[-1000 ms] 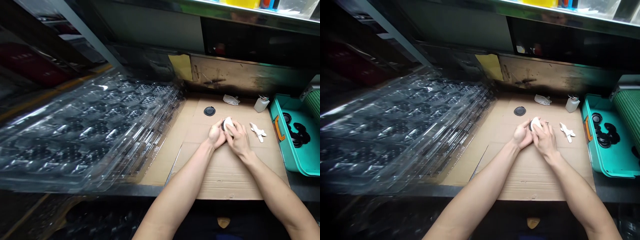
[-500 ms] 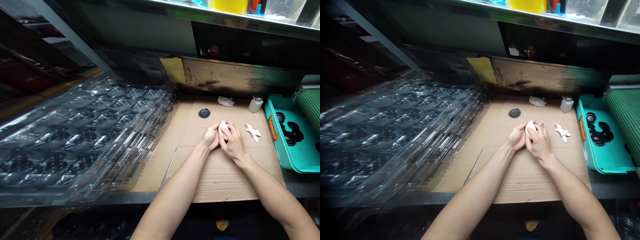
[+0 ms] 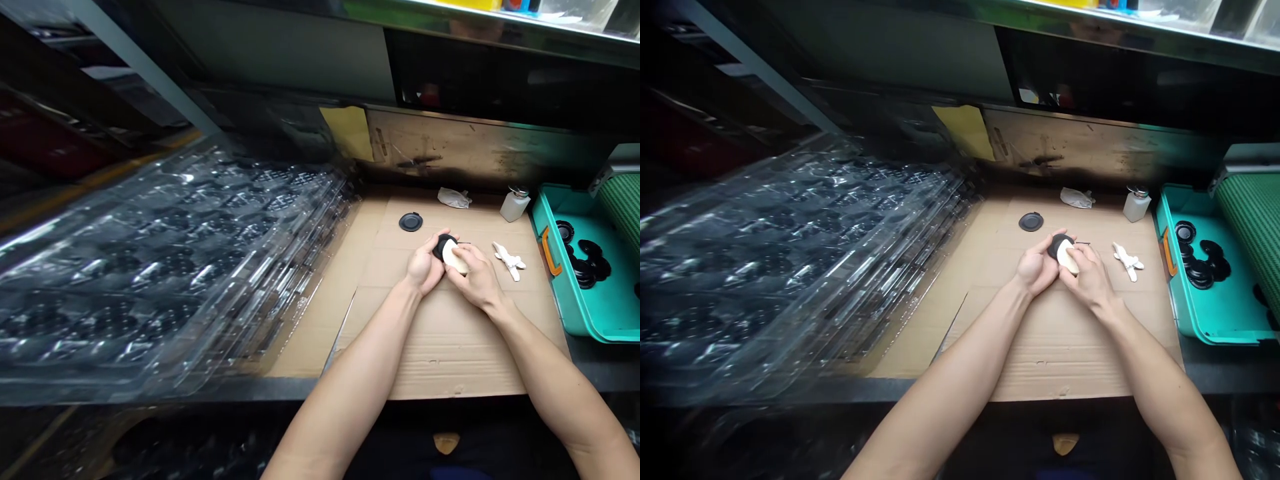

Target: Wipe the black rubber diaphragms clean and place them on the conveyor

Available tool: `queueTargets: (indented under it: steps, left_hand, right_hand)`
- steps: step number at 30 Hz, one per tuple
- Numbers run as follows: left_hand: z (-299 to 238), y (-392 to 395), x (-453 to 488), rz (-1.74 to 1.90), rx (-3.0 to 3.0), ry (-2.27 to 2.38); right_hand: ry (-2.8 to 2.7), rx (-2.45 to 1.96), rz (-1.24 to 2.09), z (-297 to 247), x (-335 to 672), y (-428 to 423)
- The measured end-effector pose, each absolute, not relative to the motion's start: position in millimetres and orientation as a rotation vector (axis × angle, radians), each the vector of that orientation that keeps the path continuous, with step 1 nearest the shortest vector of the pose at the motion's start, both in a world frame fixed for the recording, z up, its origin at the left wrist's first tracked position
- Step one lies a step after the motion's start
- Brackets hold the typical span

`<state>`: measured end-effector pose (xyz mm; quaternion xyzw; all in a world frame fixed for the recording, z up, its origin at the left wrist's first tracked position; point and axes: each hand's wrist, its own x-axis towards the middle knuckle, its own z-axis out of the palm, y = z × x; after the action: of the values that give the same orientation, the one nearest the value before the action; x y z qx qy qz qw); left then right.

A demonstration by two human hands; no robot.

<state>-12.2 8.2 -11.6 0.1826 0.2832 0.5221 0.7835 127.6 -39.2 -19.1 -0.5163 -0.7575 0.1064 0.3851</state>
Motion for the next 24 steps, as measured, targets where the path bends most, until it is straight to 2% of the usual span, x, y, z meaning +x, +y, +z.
queueTargets:
  steps: [5,8,11,15,20,24]
  left_hand:
    - [-15,7,-10,1.117,0.412,0.651]
    - [-15,10,-11,1.131,0.393,0.642]
    - [-14,10,-9,1.101,0.378,0.619]
    - [-10,9,-12,1.042,0.322,0.586]
    - [-4,9,-19,0.942,0.270,0.532]
    - [-2,10,-20,0.905,0.228,0.557]
  right_hand:
    - [-2.154,-1.197,0.405,-9,138,-37]
    - [-2.229,-1.316,0.360,-5,145,-37]
    - [-2.174,-1.402,0.193,-8,145,-37]
    - [-2.088,-1.371,0.146,-13,144,-34]
    - [-1.691,-1.416,0.068,-6,152,-32]
    - [-1.647,-1.368,0.074,0,147,-34]
